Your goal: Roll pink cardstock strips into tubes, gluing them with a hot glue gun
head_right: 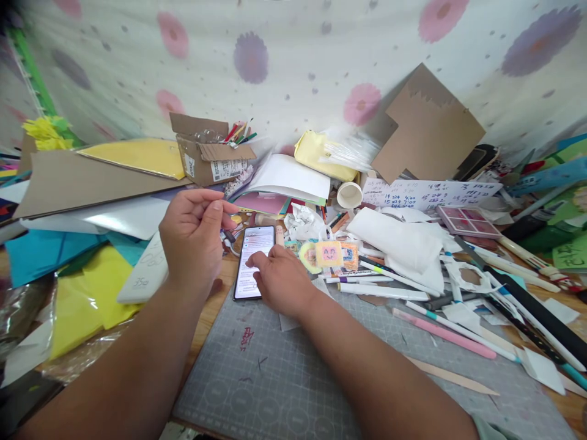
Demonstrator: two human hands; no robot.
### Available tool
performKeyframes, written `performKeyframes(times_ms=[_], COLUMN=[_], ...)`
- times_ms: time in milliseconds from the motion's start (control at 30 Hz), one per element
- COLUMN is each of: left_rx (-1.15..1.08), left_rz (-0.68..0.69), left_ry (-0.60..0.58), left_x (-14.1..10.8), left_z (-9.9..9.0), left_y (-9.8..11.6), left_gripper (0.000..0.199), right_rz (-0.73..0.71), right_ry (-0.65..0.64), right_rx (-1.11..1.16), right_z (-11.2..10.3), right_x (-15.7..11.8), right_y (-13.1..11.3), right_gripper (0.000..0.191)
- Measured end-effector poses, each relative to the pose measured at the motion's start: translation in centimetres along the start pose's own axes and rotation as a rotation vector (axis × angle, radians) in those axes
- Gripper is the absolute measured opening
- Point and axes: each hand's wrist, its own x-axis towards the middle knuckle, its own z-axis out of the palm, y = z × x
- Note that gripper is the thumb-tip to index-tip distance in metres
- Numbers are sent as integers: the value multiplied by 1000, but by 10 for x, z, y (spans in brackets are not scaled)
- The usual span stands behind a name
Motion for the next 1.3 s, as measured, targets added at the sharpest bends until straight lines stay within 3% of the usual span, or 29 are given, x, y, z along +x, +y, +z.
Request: performKeyframes(times_ms=[200,300,433,567,967,1300], left_rx=[-5,2,-2,-30,-58,-43], left_rz=[5,8,13,5,2,-7], left_ry=[3,4,14,12,12,10], left_x=[0,1,1,1,2,1], left_z=[1,1,0,0,-1,0], left_y=[0,0,0,-1,-2,-2], left_gripper=[9,10,10,11,10,9], right_rz=[0,43,172,274,239,291], right_ry=[89,257,507,622,516,441], right_rx=[79,152,284,467,898,839], right_z=[-1,-5,-16,-28,-47,-45], right_x=[0,0,0,-4,-13,-17], right_y=[2,7,18,22,-2,8], right_gripper=[29,31,19,10,27,30])
